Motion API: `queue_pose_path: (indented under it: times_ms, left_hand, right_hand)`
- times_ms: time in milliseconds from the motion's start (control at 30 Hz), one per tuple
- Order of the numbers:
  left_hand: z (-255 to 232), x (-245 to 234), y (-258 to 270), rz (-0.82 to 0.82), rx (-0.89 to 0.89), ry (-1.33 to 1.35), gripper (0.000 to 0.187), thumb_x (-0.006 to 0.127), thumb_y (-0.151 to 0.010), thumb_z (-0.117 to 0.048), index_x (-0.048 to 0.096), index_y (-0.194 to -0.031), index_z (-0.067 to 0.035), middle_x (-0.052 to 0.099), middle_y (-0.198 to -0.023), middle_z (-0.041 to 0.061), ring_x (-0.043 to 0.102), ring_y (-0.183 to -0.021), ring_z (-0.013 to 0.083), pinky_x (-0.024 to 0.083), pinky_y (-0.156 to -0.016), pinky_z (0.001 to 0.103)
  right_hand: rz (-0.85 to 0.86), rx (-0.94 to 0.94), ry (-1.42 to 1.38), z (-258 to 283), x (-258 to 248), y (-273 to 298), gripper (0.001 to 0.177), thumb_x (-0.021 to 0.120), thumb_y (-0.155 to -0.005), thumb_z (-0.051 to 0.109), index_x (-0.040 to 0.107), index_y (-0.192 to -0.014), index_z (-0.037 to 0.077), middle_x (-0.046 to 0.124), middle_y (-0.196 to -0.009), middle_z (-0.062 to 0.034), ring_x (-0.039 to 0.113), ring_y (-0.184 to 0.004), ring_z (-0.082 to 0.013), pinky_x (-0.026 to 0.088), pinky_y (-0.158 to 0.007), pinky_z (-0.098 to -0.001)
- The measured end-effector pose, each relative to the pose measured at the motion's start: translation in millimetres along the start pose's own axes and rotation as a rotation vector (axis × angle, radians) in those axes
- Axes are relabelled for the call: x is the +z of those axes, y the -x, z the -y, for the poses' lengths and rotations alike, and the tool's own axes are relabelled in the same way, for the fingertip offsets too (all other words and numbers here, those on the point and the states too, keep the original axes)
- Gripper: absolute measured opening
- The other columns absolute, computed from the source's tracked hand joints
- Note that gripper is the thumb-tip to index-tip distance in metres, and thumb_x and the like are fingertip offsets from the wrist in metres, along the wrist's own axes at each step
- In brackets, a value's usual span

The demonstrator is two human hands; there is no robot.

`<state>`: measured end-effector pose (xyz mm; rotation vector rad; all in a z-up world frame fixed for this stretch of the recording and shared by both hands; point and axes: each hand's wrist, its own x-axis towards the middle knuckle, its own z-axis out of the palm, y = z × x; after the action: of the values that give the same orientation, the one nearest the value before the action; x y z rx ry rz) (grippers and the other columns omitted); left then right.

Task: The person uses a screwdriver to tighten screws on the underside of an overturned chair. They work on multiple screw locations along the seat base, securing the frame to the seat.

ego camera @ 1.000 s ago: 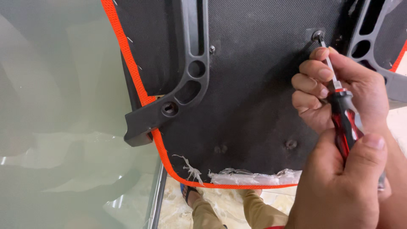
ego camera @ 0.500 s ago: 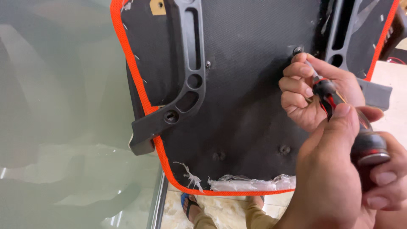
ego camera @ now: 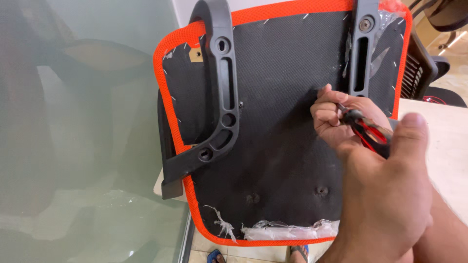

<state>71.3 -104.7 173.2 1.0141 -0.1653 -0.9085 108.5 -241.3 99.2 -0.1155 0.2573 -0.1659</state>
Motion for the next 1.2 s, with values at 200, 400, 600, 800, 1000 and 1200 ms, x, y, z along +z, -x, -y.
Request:
queue_pose_path:
  times_ms: [200,400,600,800,1000,1200]
  left_hand:
    - [-4.7,-24.1,20.7,-0.287,0.625,-1.305,0.04,0.06,-0.098,-0.021,0.058,-0.117,0.014,0.07,-0.074,0.024,0.071,-0.053,0.0292,0.052,-0.039,0.041]
    - [-4.4,-26.5,22.8,-0.347,0.784,-1.678,0.035,0.058,-0.099,-0.025,0.06,-0.107,0.01,0.069,-0.071,0.021,0.071,-0.054,0.0287,0.053,-0.04,0.041]
    - [5.0,-15.1,27.4,-0.337,0.773,-1.796,0.034,0.057,-0.1,-0.028,0.063,-0.098,0.005,0.069,-0.068,0.019,0.071,-0.055,0.0282,0.054,-0.042,0.042]
    - [4.5,5.6,20.1,-0.35,0.672,-1.759,0.037,0.056,-0.102,-0.032,0.066,-0.088,0.0,0.069,-0.065,0.016,0.071,-0.056,0.0278,0.054,-0.044,0.043]
    - [-23.1,-0.2,25.4,-0.286,0.304,-1.59,0.05,0.052,-0.106,-0.045,0.065,-0.091,0.001,0.068,-0.065,0.012,0.072,-0.06,0.028,0.055,-0.047,0.043]
    - [-26.3,-10.2,30.4,-0.155,0.787,-1.838,0.046,0.061,-0.097,-0.026,0.051,-0.132,0.003,0.067,-0.087,0.016,0.074,-0.07,0.0296,0.056,-0.041,0.036]
  right_hand:
    - [0.165,0.031,-0.109,-20.5,-0.8,14.6,0.012,0.046,-0.11,0.006,0.045,-0.099,-0.001,0.044,-0.08,-0.0065,0.038,-0.064,-0.0119,0.038,-0.058,-0.0233]
    - [0.002,0.048,0.082,-15.0,7.4,8.0,0.021,0.054,-0.109,0.012,0.047,-0.093,0.001,0.048,-0.074,-0.0032,0.04,-0.061,-0.011,0.039,-0.054,-0.0225]
    - [0.066,0.103,0.114,-4.7,2.4,7.4,0.02,0.056,-0.107,0.011,0.053,-0.089,0.002,0.049,-0.072,-0.0018,0.04,-0.062,-0.0107,0.039,-0.058,-0.023]
    - [-0.049,0.161,0.178,19.4,-5.6,-9.8,0.016,0.055,-0.103,0.008,0.066,-0.091,0.005,0.051,-0.07,0.0031,0.037,-0.06,-0.0097,0.034,-0.056,-0.0255]
    - [-0.124,0.23,0.136,7.2,8.4,9.5,0.018,0.057,-0.1,0.014,0.066,-0.085,0.009,0.056,-0.071,0.0037,0.045,-0.063,-0.0086,0.04,-0.057,-0.0245]
    - [-0.182,0.096,0.034,-0.1,16.6,8.7,0.015,0.049,-0.099,0.001,0.063,-0.093,0.002,0.056,-0.074,0.0013,0.043,-0.06,-0.0086,0.038,-0.054,-0.0245]
